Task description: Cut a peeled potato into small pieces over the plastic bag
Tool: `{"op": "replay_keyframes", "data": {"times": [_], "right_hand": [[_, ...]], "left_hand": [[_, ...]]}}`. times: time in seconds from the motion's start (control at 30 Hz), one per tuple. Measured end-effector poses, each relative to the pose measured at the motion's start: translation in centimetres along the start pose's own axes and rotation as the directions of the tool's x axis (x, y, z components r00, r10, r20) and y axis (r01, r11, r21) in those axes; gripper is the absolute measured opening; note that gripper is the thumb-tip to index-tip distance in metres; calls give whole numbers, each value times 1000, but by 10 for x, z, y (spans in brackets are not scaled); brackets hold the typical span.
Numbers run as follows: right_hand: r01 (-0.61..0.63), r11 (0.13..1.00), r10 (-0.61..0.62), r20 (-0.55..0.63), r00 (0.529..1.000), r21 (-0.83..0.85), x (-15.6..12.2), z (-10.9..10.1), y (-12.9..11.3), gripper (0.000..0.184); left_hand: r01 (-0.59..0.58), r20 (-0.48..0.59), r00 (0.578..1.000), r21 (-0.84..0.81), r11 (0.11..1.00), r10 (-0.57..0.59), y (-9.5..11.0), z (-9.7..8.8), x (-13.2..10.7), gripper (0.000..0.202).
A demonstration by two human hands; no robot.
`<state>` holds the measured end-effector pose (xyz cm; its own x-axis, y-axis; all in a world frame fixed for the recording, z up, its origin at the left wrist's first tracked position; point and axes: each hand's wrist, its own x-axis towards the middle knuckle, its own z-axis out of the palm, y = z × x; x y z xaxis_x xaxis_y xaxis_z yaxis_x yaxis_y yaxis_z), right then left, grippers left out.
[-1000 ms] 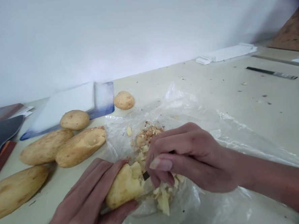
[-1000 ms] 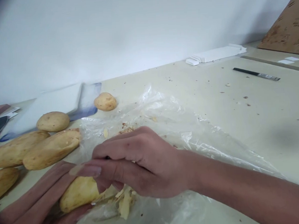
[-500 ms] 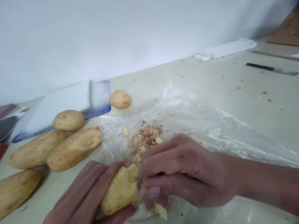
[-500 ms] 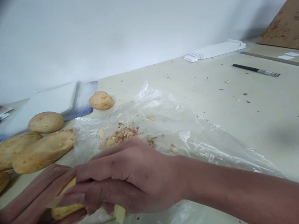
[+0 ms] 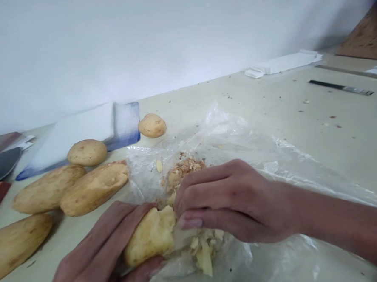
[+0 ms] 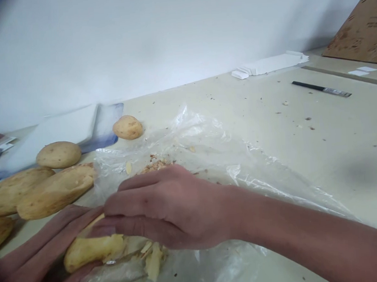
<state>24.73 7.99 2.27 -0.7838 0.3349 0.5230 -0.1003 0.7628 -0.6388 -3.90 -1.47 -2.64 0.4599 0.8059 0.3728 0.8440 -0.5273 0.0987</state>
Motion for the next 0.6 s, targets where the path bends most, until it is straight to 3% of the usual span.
{"op": "replay_keyframes", "data": {"times": [0.1, 0.23, 0.43, 0.6], "right_hand": [[-63, 997, 68, -107, 992, 47, -1, -1, -5, 26], [-114, 963, 148, -127, 981, 244, -1, 4, -9, 24], [-84, 946, 139, -155, 978, 312, 1, 10, -10, 24], [-57, 950, 102, -133, 986, 307, 0, 10, -11, 23]], "left_hand": [[41, 42, 998, 42, 998, -43, 4, -1, 4, 61], [60, 71, 995, 41, 997, -62, 10, -3, 10, 59], [-7, 55, 998, 28, 1000, 5, 11, -4, 11, 58], [31, 51, 998, 21, 999, -33, 8, 2, 5, 59]]}}
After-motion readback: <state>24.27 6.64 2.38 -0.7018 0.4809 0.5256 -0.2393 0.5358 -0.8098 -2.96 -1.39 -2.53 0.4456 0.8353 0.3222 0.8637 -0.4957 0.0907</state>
